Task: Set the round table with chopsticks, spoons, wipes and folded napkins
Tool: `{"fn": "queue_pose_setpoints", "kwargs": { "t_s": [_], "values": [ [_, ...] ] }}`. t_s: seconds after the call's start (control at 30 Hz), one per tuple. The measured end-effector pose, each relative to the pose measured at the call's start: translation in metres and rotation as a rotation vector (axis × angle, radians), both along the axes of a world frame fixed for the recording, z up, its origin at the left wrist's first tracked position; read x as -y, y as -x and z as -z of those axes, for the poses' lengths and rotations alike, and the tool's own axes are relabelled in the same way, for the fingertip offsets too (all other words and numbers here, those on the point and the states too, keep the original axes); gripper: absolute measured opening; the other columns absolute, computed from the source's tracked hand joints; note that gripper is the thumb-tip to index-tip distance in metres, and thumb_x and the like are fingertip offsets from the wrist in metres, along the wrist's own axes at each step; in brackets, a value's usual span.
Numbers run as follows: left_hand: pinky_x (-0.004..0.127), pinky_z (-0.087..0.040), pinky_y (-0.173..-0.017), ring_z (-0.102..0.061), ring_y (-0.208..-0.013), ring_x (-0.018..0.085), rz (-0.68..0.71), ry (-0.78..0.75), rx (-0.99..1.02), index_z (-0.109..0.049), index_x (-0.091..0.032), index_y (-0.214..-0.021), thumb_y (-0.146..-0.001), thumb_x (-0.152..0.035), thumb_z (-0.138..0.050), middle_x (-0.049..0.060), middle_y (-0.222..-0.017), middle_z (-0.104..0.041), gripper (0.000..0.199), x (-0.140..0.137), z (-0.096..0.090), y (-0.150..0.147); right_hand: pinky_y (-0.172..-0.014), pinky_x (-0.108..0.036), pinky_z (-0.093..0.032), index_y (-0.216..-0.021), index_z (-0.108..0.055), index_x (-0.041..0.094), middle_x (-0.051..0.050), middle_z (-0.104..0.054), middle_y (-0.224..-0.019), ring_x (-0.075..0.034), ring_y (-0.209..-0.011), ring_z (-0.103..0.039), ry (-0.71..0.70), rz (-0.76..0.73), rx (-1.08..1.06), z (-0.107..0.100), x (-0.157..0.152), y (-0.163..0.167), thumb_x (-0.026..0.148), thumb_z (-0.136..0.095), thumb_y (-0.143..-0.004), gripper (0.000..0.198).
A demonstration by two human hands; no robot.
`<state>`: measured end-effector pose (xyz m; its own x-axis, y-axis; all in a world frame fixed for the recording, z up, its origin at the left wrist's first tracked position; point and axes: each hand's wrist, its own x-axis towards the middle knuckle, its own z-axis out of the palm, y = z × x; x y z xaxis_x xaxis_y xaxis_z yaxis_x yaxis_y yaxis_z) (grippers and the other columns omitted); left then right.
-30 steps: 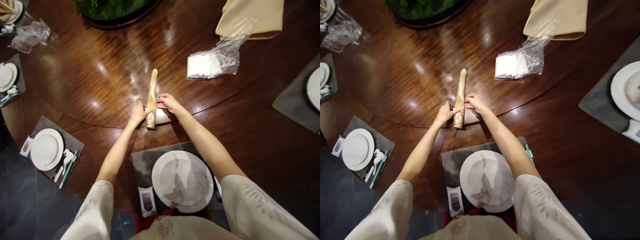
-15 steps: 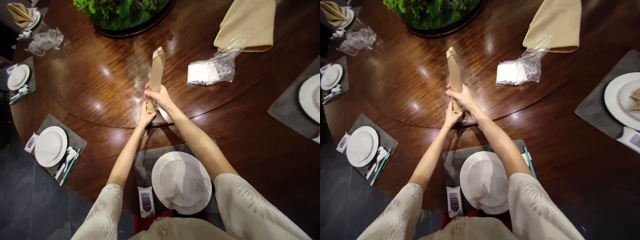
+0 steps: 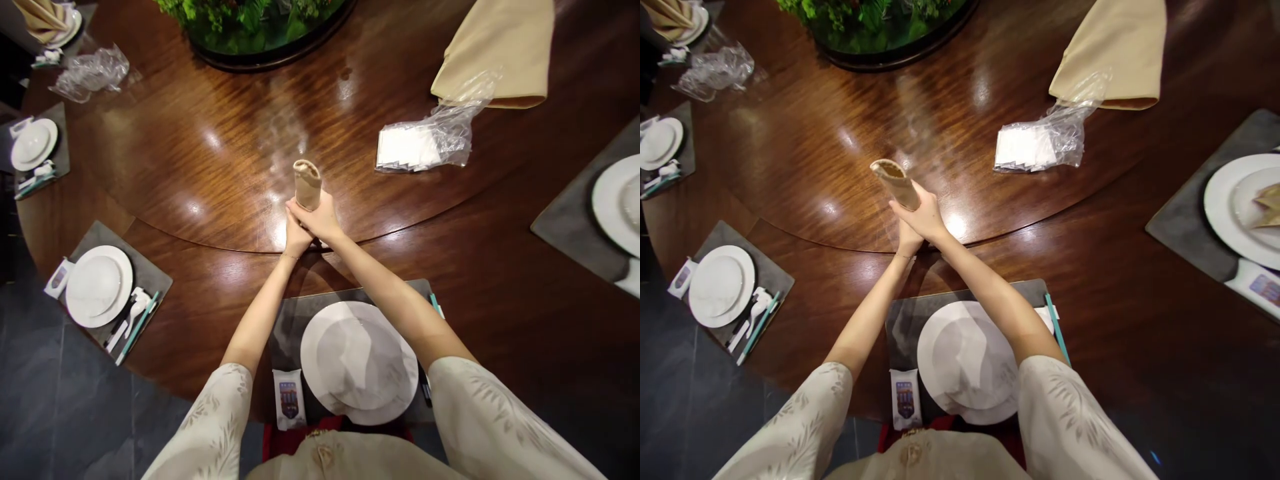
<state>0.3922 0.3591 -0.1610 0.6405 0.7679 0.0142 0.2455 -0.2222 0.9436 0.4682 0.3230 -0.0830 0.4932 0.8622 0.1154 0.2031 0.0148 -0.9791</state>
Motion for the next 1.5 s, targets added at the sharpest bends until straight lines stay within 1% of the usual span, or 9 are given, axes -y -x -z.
{"fn": "queue_pose_setpoints", "kwargs": {
  "t_s": [0.1,0.27,0.43,0.53,0.67,0.8,1.0,1.17,1.5],
  "values": [
    [0.034,-0.037,-0.105,-0.042,-0.128,0.023,-0.159,-0.042,0.095,-0.007,-0.016,-0.138,-0.071,-0.028,-0.071,0.021,-0.14,-0.035,0.093,0.017,0.01,-0.001,-0.081,-0.031,-0.051,-0.107,-0.053,0.017,-0.006,-0.059,-0.095,-0.019,-0.093,-0.058,0.043,0.037,0.034,-0.002,0.003,0.0,0.052,-0.056,-0.078,0.046],
    [0.038,-0.043,-0.096,-0.056,-0.111,0.023,-0.207,0.078,-0.056,-0.041,-0.013,-0.123,-0.082,-0.021,-0.054,0.016,-0.119,-0.058,0.044,0.046,0.003,-0.007,-0.084,-0.032,-0.049,-0.107,-0.052,0.017,-0.007,-0.059,-0.097,-0.019,-0.097,-0.057,0.034,0.23,0.092,-0.021,0.03,0.012,0.056,-0.054,-0.079,0.049],
    [0.036,-0.048,-0.089,-0.059,-0.101,0.024,0.148,0.194,0.035,-0.054,-0.007,-0.111,-0.068,-0.013,-0.064,0.016,-0.113,-0.062,0.044,0.092,-0.025,0.031,-0.082,-0.034,-0.049,-0.098,-0.055,0.017,-0.005,-0.059,-0.092,-0.018,-0.092,-0.058,-0.044,0.038,0.09,-0.071,0.116,0.032,0.052,-0.066,-0.071,0.045],
    [0.037,-0.048,-0.088,-0.059,-0.101,0.025,0.385,0.286,0.042,-0.055,-0.009,-0.111,-0.062,-0.016,-0.069,0.014,-0.113,-0.063,0.051,0.141,-0.021,0.077,-0.077,-0.032,-0.049,-0.09,-0.057,0.018,-0.003,-0.06,-0.086,-0.017,-0.086,-0.058,-0.024,-0.109,0.031,-0.088,0.184,0.058,0.05,-0.074,-0.063,0.046],
    [0.043,-0.045,-0.092,-0.058,-0.102,0.027,0.576,0.35,-0.018,-0.059,-0.01,-0.104,-0.056,-0.018,-0.072,0.012,-0.11,-0.065,0.05,0.208,0.007,0.128,-0.072,-0.03,-0.048,-0.073,-0.055,0.017,-0.002,-0.058,-0.075,-0.016,-0.075,-0.056,0.074,-0.103,-0.002,-0.078,0.255,0.106,0.053,-0.076,-0.057,0.045],
    [0.046,-0.043,-0.096,-0.057,-0.106,0.03,0.653,0.339,-0.023,-0.057,-0.008,-0.112,-0.054,-0.016,-0.07,0.015,-0.118,-0.061,0.06,0.248,0.035,0.142,-0.069,-0.03,-0.046,-0.067,-0.051,0.017,-0.001,-0.056,-0.07,-0.014,-0.068,-0.052,0.118,-0.011,0.028,-0.056,0.294,0.141,0.055,-0.072,-0.061,0.044],
    [0.046,-0.037,-0.103,-0.051,-0.115,0.031,0.744,0.238,-0.027,-0.051,-0.009,-0.123,-0.056,-0.017,-0.067,0.019,-0.128,-0.053,0.069,0.264,0.034,0.138,-0.072,-0.031,-0.045,-0.072,-0.053,0.017,-0.002,-0.057,-0.073,-0.015,-0.071,-0.053,0.096,0.099,0.092,-0.053,0.327,0.152,0.048,-0.068,-0.066,0.035],
    [0.045,-0.035,-0.105,-0.045,-0.123,0.03,0.773,0.271,0.018,-0.025,-0.01,-0.142,-0.057,-0.02,-0.073,0.022,-0.137,-0.042,0.098,0.261,0.014,0.15,-0.083,-0.034,-0.046,-0.087,-0.055,0.018,-0.005,-0.061,-0.09,-0.019,-0.087,-0.058,0.017,0.091,0.139,-0.063,0.342,0.146,0.04,-0.068,-0.068,0.032],
    [0.039,-0.022,-0.114,-0.025,-0.139,0.028,0.669,0.212,-0.144,-0.01,-0.019,-0.147,-0.057,-0.04,-0.076,0.019,-0.152,-0.014,0.113,0.251,-0.015,0.165,-0.097,-0.039,-0.042,-0.121,-0.044,0.022,-0.013,-0.055,-0.114,-0.026,-0.108,-0.055,-0.118,0.019,0.042,-0.057,0.369,0.095,0.07,-0.072,-0.05,0.09]
  ]
}}
